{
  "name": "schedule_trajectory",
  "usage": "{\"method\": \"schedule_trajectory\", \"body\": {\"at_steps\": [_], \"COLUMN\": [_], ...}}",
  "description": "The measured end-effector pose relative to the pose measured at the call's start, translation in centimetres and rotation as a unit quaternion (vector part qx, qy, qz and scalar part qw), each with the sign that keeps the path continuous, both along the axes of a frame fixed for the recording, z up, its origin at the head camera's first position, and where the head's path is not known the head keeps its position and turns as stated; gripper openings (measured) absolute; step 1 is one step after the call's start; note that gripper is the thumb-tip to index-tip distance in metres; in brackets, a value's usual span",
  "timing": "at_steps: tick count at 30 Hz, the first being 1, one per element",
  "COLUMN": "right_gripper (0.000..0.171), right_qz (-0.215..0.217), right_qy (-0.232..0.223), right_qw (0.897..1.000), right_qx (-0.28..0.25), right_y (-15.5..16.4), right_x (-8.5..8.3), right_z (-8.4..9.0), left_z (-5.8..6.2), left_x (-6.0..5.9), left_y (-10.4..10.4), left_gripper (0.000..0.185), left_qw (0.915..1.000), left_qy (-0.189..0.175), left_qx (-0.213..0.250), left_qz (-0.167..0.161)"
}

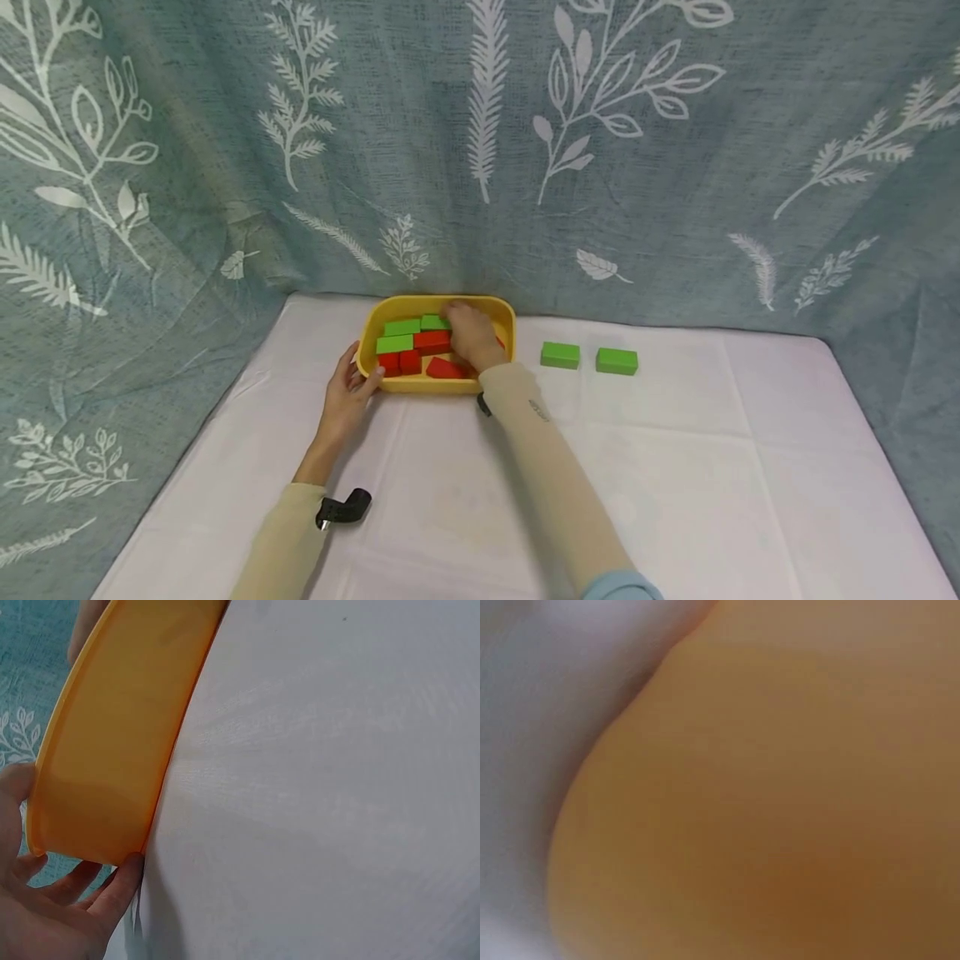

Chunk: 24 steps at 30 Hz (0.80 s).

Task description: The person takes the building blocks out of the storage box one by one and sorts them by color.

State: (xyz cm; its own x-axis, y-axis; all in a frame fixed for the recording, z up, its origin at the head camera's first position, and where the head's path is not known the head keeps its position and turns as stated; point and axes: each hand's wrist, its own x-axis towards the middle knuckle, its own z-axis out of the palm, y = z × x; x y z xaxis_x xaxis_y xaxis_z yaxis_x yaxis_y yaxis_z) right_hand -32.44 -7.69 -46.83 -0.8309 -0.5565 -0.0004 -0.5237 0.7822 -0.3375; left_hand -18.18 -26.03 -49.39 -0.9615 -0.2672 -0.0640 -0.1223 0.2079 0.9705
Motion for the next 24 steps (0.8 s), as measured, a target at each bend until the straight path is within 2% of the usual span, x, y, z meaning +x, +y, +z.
{"method": "schedule_trajectory", "body": {"at_steps": [12,17,24], "right_gripper": [0.048,0.047,0.049], "right_qz": [0.002,-0.002,-0.020], "right_qy": [-0.025,-0.036,-0.062], "right_qw": [0.998,0.992,0.982], "right_qx": [-0.057,-0.121,-0.180], "right_y": [0.9,2.3,4.3], "right_x": [-0.1,-0.5,-0.5], "right_z": [-0.4,0.3,1.3], "left_z": [-0.3,-0.1,-0.2], "left_x": [0.0,0.0,0.0], "left_y": [0.3,0.3,0.1], "left_gripper": [0.072,0.072,0.071], "left_qw": [0.9999,0.9999,0.9999], "left_qy": [0.005,0.012,0.011], "left_qx": [-0.007,0.000,-0.002], "left_qz": [0.006,0.001,0.003]}}
